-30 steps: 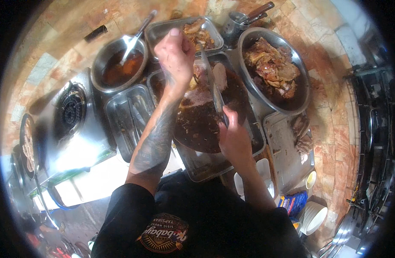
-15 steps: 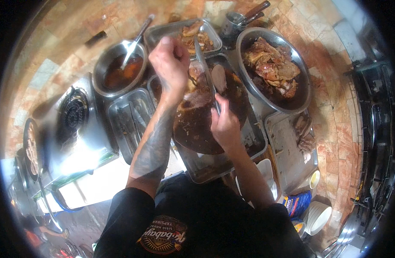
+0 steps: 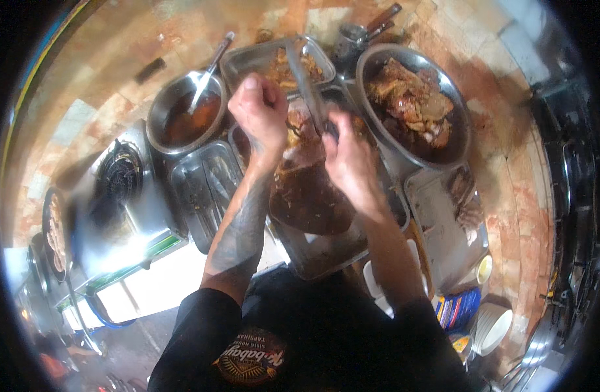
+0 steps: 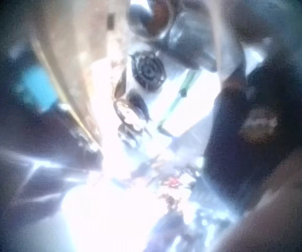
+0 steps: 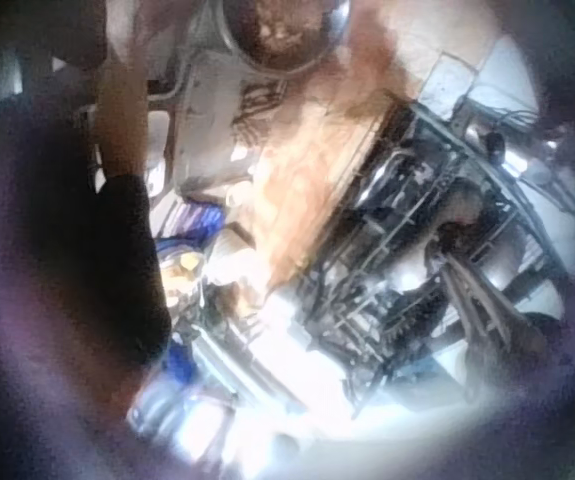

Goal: The person carves cooked meat from a large bone using a knife and fork, placing the sliced pieces into a metal tray. The person then uses tongs to arrange the sliced meat in the tray and adds sauce from a small bowl.

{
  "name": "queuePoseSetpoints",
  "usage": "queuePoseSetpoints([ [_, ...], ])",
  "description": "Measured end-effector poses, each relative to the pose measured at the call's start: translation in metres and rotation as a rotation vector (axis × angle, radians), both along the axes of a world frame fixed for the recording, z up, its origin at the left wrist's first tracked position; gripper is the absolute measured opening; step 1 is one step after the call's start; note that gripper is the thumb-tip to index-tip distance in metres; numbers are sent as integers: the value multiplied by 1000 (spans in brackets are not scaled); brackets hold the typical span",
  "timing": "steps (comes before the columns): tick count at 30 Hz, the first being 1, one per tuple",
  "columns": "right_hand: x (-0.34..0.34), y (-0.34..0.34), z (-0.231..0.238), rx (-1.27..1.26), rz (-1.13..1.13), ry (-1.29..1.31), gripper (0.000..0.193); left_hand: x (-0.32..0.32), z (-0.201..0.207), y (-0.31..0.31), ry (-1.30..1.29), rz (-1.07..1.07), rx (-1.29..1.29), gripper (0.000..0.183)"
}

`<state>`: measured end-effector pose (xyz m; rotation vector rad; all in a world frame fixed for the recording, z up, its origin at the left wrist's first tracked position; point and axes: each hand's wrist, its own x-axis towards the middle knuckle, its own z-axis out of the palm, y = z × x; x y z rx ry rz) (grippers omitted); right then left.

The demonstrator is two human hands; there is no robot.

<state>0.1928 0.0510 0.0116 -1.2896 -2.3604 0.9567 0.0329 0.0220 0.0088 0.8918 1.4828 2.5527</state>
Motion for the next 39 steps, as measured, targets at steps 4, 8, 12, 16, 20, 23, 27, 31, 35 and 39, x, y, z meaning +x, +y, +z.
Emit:
queuePoseSetpoints([
  [4,9,1,-10,436,16,403,41,5,2,-4,-143,-123,46,44],
  [8,7,-16,-27,189,-8,82,44,7,7,-4,-113,-58,9,53],
  [12,15,-17,-16,126,-37,90,41,6,9,-3,-122,-83,48,54],
  [16,31,-18,7,470,18,512,43,8,8,-5,-245,-143,141,53],
  [20,33,-37,-12,296,-17,247,43,8,6,-4,-204,-99,96,53],
  [23,34,-39,-45,14,-4,-19,44,9,7,-5,-108,-71,58,53],
  [27,44,-26,-72,32,-30,84,45,9,16,-21,-256,-154,122,50],
  [31,50,-22,-77,29,1,162,45,2,31,-47,-327,-120,26,44],
  [35,49,-24,-71,33,15,159,45,-5,29,-34,-434,-264,184,39],
  [39,37,-23,-52,210,17,231,44,0,7,-4,-316,-235,164,44],
])
